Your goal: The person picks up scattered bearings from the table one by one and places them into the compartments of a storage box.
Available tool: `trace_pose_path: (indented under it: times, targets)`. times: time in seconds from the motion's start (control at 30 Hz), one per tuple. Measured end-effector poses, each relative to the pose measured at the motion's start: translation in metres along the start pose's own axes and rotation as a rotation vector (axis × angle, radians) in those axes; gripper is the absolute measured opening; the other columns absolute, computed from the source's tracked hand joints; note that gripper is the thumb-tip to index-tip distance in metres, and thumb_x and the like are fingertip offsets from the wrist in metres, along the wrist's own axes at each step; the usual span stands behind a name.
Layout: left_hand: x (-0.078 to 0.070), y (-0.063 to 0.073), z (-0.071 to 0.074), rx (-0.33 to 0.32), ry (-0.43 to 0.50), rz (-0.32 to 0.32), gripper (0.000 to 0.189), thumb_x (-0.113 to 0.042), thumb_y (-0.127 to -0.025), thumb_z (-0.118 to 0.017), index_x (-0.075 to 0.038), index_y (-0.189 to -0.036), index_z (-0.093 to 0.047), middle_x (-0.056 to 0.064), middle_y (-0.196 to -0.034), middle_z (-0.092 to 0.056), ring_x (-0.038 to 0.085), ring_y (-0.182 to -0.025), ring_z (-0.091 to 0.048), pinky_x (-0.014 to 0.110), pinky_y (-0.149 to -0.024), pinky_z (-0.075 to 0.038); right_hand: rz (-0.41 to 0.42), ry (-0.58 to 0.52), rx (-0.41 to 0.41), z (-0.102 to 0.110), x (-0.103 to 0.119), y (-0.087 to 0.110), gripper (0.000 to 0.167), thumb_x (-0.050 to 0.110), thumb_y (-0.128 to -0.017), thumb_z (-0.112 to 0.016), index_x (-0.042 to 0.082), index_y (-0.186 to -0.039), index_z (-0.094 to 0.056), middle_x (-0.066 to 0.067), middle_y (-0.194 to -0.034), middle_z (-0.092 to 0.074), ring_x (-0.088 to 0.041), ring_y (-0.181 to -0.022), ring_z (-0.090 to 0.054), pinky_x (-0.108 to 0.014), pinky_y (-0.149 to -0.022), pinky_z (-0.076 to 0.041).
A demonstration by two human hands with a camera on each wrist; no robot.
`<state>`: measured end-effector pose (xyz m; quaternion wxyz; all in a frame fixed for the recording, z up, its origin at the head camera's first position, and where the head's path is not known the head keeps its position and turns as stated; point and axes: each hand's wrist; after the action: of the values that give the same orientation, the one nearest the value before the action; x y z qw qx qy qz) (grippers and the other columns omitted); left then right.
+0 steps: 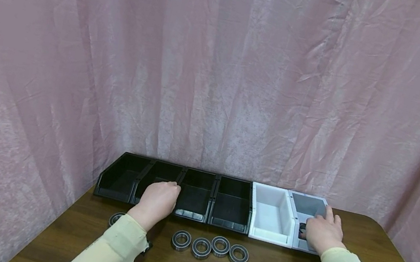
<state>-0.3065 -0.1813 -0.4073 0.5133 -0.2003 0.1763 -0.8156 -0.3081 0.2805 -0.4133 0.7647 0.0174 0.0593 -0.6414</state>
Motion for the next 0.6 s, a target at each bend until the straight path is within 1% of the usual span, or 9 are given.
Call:
trace_pose_path:
  times: [0.2,0.43,0.6]
  targets:
    - [0.0003,-0.0015,0.0008,0.003,0.006,0.001,0.008,-0.001,-0.087,-0.087,-0.003,-0.085,-0.080,0.010,-0.078,-0.072,0.024,-0.063,-0.069,0.039,-0.058,-0.062,-0.009,-0.008,0.019,0.0005,-0.0008,-0.0013,0.024,0.019,-0.096,-0.079,-0.002,-0.107,-0.080,-0.036,-0.121,-0.071,-0.073,-0.147,-0.028,-0.081,-0.116,-0.028]
    - [-0.0002,-0.0009,0.0011,0.016,0.011,0.013,0.008,-0.001,-0.087,-0.087,-0.003,-0.086,-0.080,0.010,-0.081,-0.074,0.024,-0.065,-0.070,0.040,-0.060,-0.063,-0.002,-0.013,0.002,-0.0020,-0.0022,-0.0015,0.025,0.018,-0.096,-0.078,-0.004,-0.109,-0.079,-0.035,-0.120,-0.072,-0.073,-0.147,-0.029,-0.082,-0.116,-0.027]
    - [0.0001,-0.0007,0.0006,0.028,0.014,0.015,0.008,-0.001,-0.088,-0.087,-0.003,-0.086,-0.080,0.010,-0.081,-0.074,0.024,-0.065,-0.070,0.040,-0.061,-0.063,-0.004,-0.045,-0.025,-0.0049,-0.0026,-0.0011,0.027,0.020,-0.095,-0.083,-0.004,-0.107,-0.079,-0.034,-0.115,-0.073,-0.071,-0.146,-0.030,-0.081,-0.115,-0.029]
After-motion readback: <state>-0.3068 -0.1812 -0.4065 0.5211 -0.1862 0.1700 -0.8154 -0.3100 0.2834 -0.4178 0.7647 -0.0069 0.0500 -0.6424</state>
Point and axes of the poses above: each hand's wrist, its own y-axis away from the middle knuckle, its own z-axis out of the back of the hand, x = y × z
